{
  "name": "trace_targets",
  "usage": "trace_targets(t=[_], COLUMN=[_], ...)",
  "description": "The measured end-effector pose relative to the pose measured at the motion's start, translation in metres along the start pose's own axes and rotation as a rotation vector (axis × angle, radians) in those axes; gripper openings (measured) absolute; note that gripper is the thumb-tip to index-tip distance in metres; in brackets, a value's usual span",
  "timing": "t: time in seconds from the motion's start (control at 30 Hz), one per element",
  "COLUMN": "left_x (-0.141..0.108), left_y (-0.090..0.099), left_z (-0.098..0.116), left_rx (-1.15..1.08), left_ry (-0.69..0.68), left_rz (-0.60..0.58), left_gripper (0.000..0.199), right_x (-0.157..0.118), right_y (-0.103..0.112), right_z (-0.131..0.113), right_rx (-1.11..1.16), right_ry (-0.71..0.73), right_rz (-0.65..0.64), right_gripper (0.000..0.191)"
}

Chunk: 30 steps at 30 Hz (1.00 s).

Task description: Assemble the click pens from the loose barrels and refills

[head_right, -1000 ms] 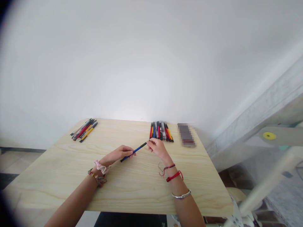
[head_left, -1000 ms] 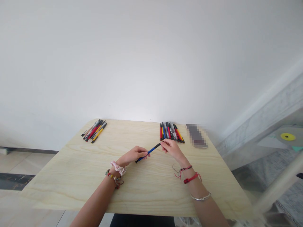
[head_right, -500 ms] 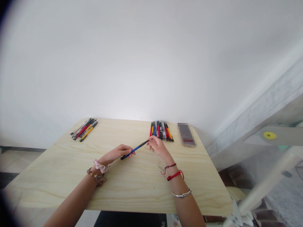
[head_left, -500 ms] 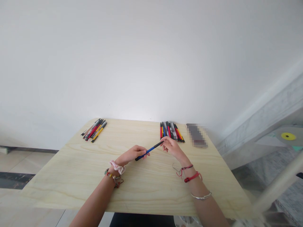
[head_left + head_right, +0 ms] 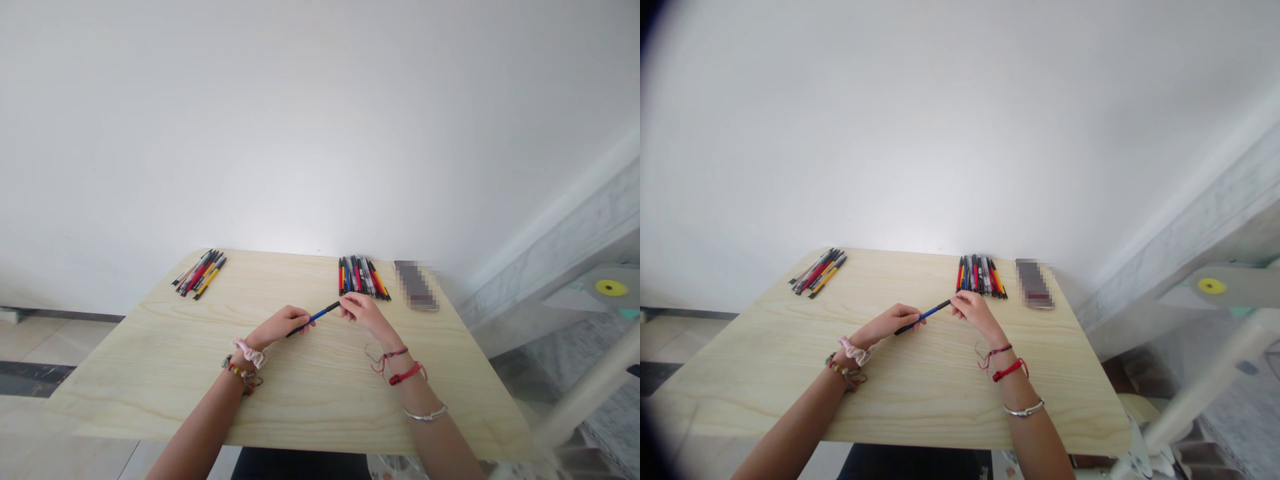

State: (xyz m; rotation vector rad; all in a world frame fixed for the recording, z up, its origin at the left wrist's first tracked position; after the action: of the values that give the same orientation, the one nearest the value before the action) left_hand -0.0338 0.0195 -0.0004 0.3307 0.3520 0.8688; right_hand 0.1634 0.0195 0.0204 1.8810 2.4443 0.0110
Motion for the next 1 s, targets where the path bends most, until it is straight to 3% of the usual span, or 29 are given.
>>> trace_targets(t=[0.07, 0.33, 0.5, 1.0], left_x=[0.000, -0.002, -0.001, -0.001], left_y=[0.000, 0.001, 0.000, 0.000], left_z=[-0.001, 0.003, 0.001, 0.000], left_rx=[-0.027, -0.004, 0.028, 0.023], left_ry=[0.011, 0.006, 0.007, 0.016], left_rz=[-0.013, -0.002, -0.010, -0.018], left_gripper=[0.042, 0.041, 0.041, 0.041], right_x=[-0.001, 0.000, 0.002, 0.003], right_y=[0.001, 0.002, 0.003, -0.001], right_z=[-0.003, 0.007, 0.006, 0.009], right_rx=[0.038, 0.054, 0.003, -0.039], right_ry=[0.012, -0.043, 0.022, 0.028], right_rz=[-0.016, 0.030, 0.018, 0.048], right_gripper=[0.020, 0.039, 0.026, 0.023])
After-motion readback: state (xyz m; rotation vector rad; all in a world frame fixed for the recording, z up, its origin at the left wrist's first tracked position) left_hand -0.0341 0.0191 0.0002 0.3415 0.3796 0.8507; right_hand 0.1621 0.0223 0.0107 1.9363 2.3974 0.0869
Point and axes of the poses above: each hand's wrist, its own x-axis towards the middle knuckle, its own y-axis out of the back of the hand, z = x × y, the point moved 2 cm from there along x, towards the middle knuckle, and after that the axes turned 9 degrees about x, right-handed, at the moved point
